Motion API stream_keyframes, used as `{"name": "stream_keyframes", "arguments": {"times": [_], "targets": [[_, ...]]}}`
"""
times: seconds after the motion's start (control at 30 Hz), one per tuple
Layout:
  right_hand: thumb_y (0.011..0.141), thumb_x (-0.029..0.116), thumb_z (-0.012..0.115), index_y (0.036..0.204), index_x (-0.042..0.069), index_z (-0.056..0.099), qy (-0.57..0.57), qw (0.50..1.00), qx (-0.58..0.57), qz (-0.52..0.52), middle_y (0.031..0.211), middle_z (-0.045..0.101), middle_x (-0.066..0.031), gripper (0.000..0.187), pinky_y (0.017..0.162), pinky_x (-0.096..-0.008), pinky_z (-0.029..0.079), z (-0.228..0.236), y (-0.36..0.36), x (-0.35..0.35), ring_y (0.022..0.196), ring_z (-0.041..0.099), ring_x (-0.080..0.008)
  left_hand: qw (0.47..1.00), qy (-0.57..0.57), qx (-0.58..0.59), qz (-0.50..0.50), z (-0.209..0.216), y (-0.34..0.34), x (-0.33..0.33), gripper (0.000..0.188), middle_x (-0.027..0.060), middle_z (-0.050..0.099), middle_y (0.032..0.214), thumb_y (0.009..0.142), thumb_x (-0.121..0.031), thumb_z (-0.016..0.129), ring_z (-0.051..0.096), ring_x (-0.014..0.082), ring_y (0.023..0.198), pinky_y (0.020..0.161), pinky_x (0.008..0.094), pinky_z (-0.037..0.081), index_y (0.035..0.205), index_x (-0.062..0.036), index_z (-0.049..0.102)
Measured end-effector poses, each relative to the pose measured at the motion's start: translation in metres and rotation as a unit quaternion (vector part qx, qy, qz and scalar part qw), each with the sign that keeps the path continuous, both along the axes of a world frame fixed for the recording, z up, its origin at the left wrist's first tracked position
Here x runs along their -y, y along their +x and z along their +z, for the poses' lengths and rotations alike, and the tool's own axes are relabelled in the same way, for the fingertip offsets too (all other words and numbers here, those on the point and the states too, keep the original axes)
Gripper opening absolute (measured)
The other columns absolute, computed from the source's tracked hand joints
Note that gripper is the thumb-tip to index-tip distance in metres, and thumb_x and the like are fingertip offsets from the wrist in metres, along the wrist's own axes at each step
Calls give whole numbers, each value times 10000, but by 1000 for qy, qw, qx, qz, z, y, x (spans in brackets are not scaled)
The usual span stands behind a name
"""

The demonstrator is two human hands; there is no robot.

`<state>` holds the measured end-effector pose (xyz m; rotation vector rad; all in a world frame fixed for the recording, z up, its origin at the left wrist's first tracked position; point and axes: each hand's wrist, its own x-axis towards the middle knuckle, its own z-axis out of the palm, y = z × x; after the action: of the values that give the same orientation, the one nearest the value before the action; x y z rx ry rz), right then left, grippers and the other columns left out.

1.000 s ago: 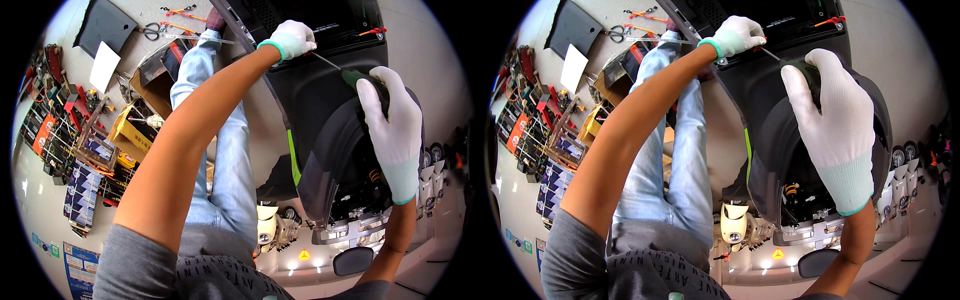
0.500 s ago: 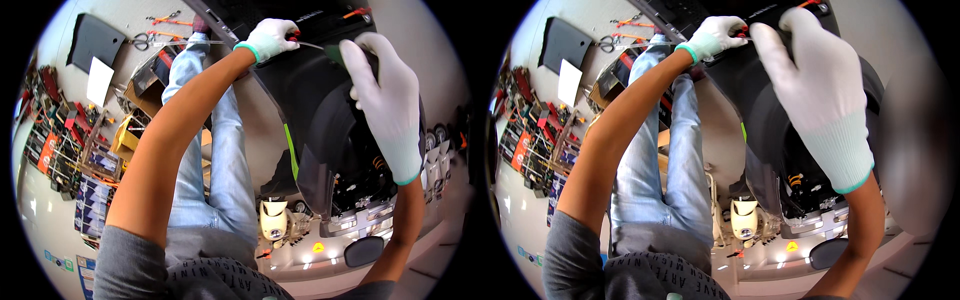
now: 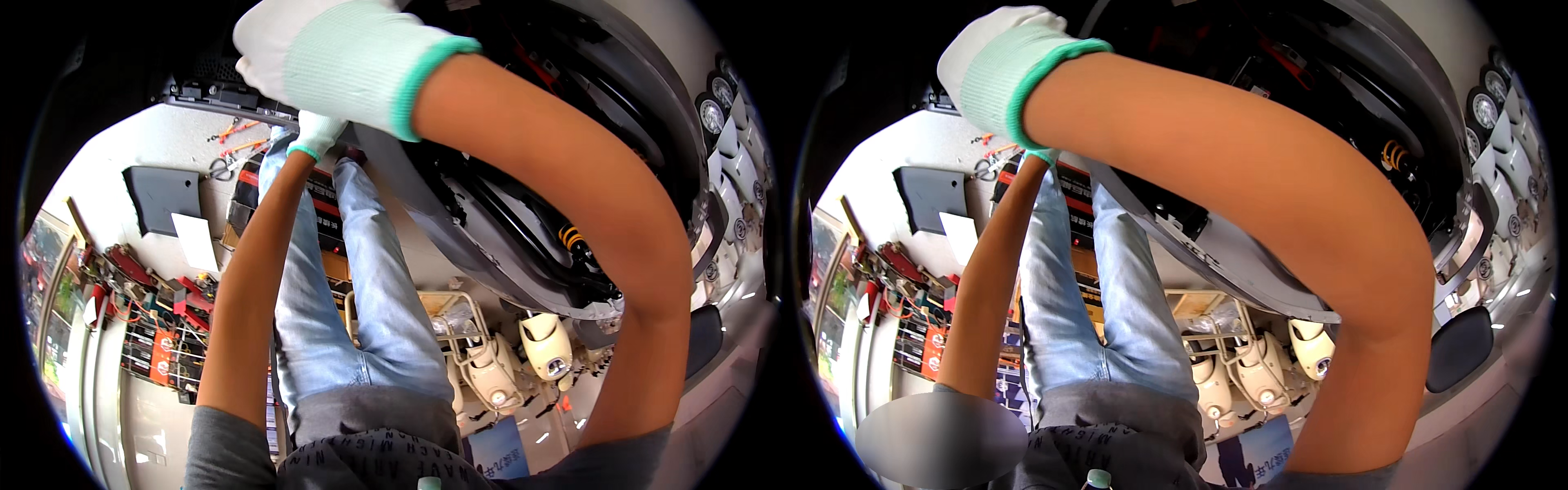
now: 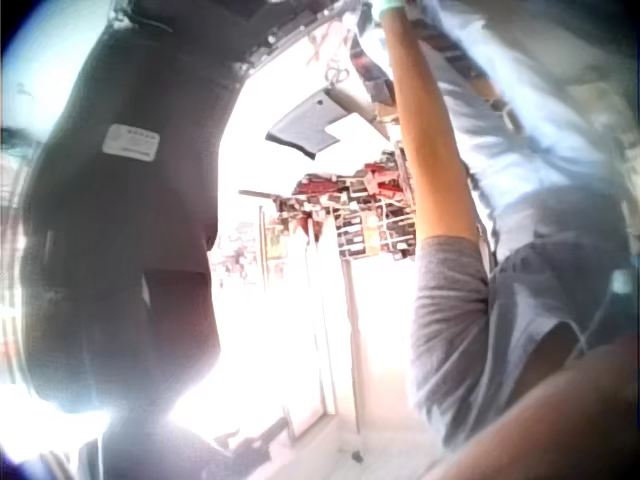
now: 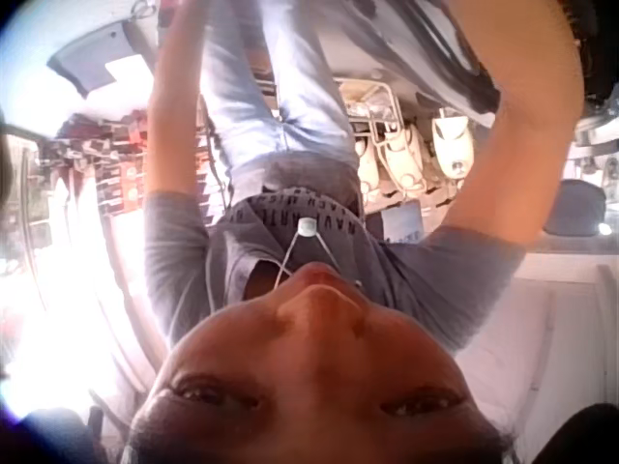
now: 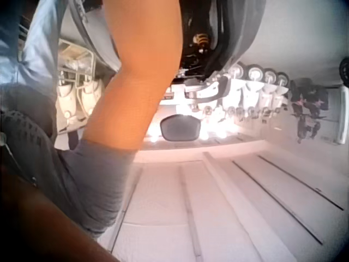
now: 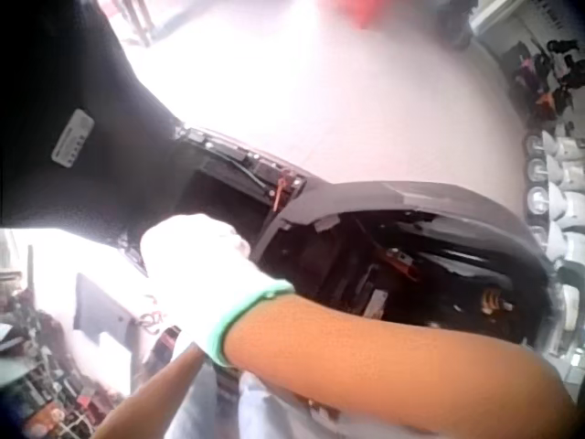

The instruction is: The person uses a screwdriver to remove screws from a black plastic cover on a scooter. They then detach the cover, revealing the internal wiring and battery compartment, and set the cover aside.

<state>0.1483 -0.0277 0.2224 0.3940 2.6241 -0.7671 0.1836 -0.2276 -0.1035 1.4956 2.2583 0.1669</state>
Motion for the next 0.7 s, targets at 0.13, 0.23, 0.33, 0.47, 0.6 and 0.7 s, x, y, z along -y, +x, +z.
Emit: {"name": "stream_keyframes", "arguments": {"times": [0.13,0.23,0.33,0.47,0.6,0.7], "targets": [[766,198,684,913,73,733,19,999,17,37,781,677,-114,198,609,-403,535,-28,-5,5,694,682,-241,991,44,-17,127,79,-5,-10,233,143,673,967,837,-206,576,636,319,881,766,420,490,1004,-62,651],[740,189,711,902,78,733,-39,997,44,-39,734,660,-105,197,654,-416,523,-15,5,-6,712,665,-226,867,169,222,413,214,-7,-44,212,128,657,876,869,-149,619,626,216,785,750,323,491,986,26,599],[730,160,729,923,86,730,-43,991,122,-23,801,671,-71,206,693,-438,514,-1,-4,-9,805,666,-238,882,181,240,362,318,-14,-36,164,85,647,838,905,-145,597,591,127,748,713,273,481,977,-1,621],[871,285,555,942,36,669,-45,997,66,-19,824,668,-142,283,687,-452,533,8,-3,-14,806,668,-333,925,175,337,-10,416,1,-62,185,153,631,904,809,-75,633,618,296,824,750,360,488,984,-16,621],[920,366,508,878,6,571,-39,999,30,16,767,631,-181,368,671,-450,531,4,3,-19,772,645,-361,725,-38,631,274,423,67,-117,270,132,631,1031,864,-146,576,606,260,989,877,370,459,1120,-64,601],[921,409,513,866,6,531,-44,997,66,13,773,622,-188,406,678,-468,519,6,0,-18,784,632,-381,530,-109,679,496,401,78,-166,281,118,624,1090,881,-172,550,588,256,1042,912,362,446,1139,-71,597]]}}
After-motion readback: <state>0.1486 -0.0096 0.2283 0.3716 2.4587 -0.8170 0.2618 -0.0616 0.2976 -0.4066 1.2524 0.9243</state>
